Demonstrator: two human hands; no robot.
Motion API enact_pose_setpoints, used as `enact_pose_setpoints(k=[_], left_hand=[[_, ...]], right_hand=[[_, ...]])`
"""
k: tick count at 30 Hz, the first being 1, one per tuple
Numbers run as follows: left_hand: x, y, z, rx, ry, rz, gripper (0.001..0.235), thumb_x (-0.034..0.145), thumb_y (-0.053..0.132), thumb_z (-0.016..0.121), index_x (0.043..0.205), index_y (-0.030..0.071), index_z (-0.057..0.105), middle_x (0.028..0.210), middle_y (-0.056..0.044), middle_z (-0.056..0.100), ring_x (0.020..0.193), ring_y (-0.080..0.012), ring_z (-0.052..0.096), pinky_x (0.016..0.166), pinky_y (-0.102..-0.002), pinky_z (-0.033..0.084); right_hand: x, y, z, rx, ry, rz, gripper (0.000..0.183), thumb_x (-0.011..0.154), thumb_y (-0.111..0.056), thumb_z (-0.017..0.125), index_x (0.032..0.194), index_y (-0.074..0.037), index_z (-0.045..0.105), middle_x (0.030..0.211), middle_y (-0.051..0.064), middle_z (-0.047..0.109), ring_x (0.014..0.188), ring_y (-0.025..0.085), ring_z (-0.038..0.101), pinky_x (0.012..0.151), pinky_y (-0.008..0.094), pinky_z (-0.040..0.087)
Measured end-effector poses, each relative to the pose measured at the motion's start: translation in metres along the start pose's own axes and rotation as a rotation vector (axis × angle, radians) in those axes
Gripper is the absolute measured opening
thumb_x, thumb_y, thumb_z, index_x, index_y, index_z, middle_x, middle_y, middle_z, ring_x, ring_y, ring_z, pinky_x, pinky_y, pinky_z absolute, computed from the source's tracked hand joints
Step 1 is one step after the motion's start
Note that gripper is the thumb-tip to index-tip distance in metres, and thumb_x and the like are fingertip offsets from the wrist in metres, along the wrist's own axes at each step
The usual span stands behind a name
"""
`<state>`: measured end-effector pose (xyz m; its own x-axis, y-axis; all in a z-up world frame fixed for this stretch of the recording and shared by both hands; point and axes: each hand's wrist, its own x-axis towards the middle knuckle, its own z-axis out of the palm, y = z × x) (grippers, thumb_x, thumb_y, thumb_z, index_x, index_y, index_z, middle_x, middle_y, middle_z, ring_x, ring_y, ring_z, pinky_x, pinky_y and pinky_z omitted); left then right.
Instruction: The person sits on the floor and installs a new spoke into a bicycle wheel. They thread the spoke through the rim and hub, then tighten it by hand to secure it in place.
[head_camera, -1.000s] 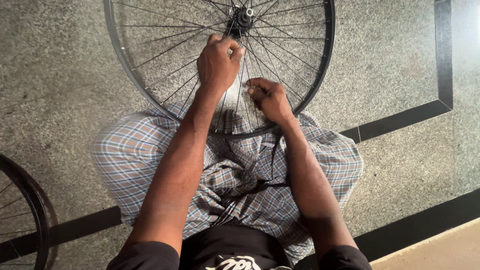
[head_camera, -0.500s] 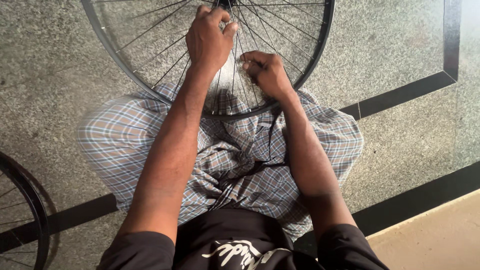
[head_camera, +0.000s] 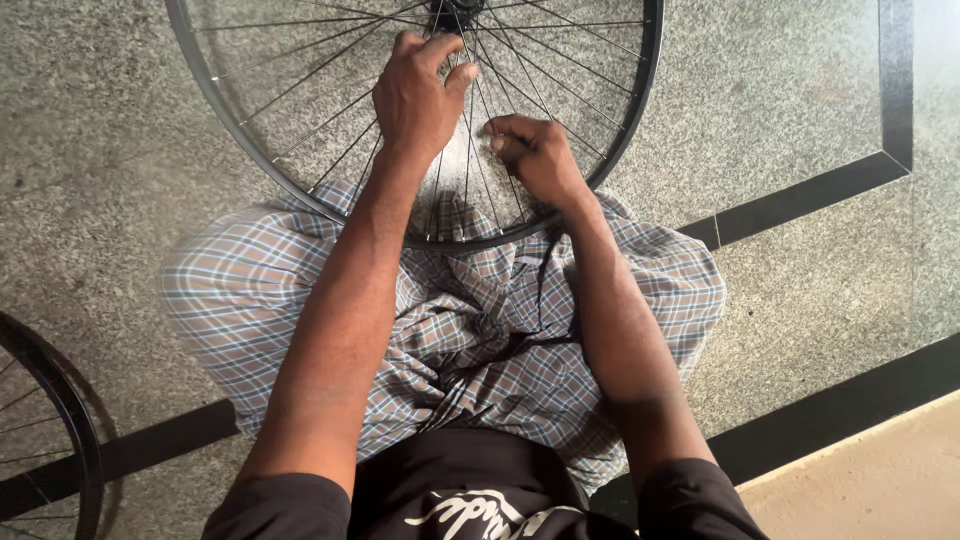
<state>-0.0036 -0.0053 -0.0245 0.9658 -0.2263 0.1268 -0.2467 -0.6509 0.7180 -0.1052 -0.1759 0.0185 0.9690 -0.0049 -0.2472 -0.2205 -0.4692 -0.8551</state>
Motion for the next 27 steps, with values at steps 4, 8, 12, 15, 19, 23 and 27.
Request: enact_pose_setpoints(k=[4,8,12,15,19,23,27], left_hand=[[0.003,-0.004,0.007,-0.001,-0.019,-0.032,0.038,0.087,0.035,0.084,0.119,0.017,0.074,0.108,-0.006,0.067,0.085,-0.0178,0.066,0.07,-0.032,0.055],[0.002,-0.004,0.008,0.025,-0.028,-0.045,0.037,0.088,0.036,0.083,0.119,0.017,0.074,0.109,-0.006,0.068,0.084,-0.0165,0.067,0.069,-0.031,0.055],[0.001,0.0,0.005,0.015,0.007,-0.015,0.037,0.089,0.036,0.084,0.118,0.015,0.074,0.108,-0.007,0.069,0.086,-0.0178,0.069,0.069,-0.033,0.055],[-0.001,0.006,-0.003,-0.015,0.033,0.01,0.038,0.088,0.036,0.084,0.118,0.014,0.074,0.108,-0.009,0.07,0.087,-0.0204,0.07,0.07,-0.036,0.055],[-0.002,0.017,-0.015,-0.036,0.056,0.004,0.039,0.084,0.035,0.086,0.114,0.014,0.074,0.105,-0.011,0.07,0.087,-0.0252,0.071,0.07,-0.039,0.055],[-0.001,0.023,-0.021,-0.077,-0.014,-0.085,0.038,0.084,0.035,0.086,0.114,0.015,0.075,0.097,-0.01,0.071,0.087,-0.0266,0.071,0.072,-0.041,0.055],[0.0,0.025,-0.021,-0.095,0.008,-0.08,0.039,0.083,0.035,0.087,0.113,0.014,0.075,0.101,-0.011,0.072,0.087,-0.0254,0.071,0.071,-0.039,0.056]], right_hand=[[0.001,-0.001,0.0,0.004,-0.012,0.026,0.022,0.099,-0.013,0.066,0.118,-0.006,0.074,0.095,0.007,0.077,0.076,0.012,0.066,0.07,0.03,0.055],[0.001,-0.004,-0.001,-0.029,-0.018,0.048,0.025,0.1,-0.015,0.065,0.121,-0.006,0.074,0.097,0.01,0.077,0.079,0.015,0.067,0.074,0.031,0.055],[0.001,0.0,-0.005,-0.031,-0.019,0.076,0.026,0.099,-0.014,0.065,0.122,-0.005,0.073,0.097,0.012,0.077,0.078,0.017,0.066,0.074,0.033,0.054],[0.001,0.005,-0.01,-0.012,0.001,-0.078,0.024,0.1,-0.012,0.065,0.122,-0.003,0.073,0.103,0.012,0.078,0.087,0.016,0.069,0.08,0.033,0.055],[-0.001,0.007,-0.011,-0.039,0.001,-0.21,0.023,0.101,-0.012,0.067,0.12,-0.002,0.074,0.101,0.011,0.077,0.086,0.013,0.07,0.079,0.032,0.055],[-0.004,0.006,-0.01,0.026,-0.034,0.15,0.027,0.098,-0.017,0.068,0.121,-0.003,0.075,0.075,0.006,0.068,0.063,0.01,0.053,0.059,0.03,0.046],[-0.004,0.003,-0.011,0.083,-0.028,0.164,0.028,0.098,-0.018,0.069,0.121,-0.003,0.074,0.074,0.001,0.066,0.063,0.007,0.055,0.058,0.026,0.046]])
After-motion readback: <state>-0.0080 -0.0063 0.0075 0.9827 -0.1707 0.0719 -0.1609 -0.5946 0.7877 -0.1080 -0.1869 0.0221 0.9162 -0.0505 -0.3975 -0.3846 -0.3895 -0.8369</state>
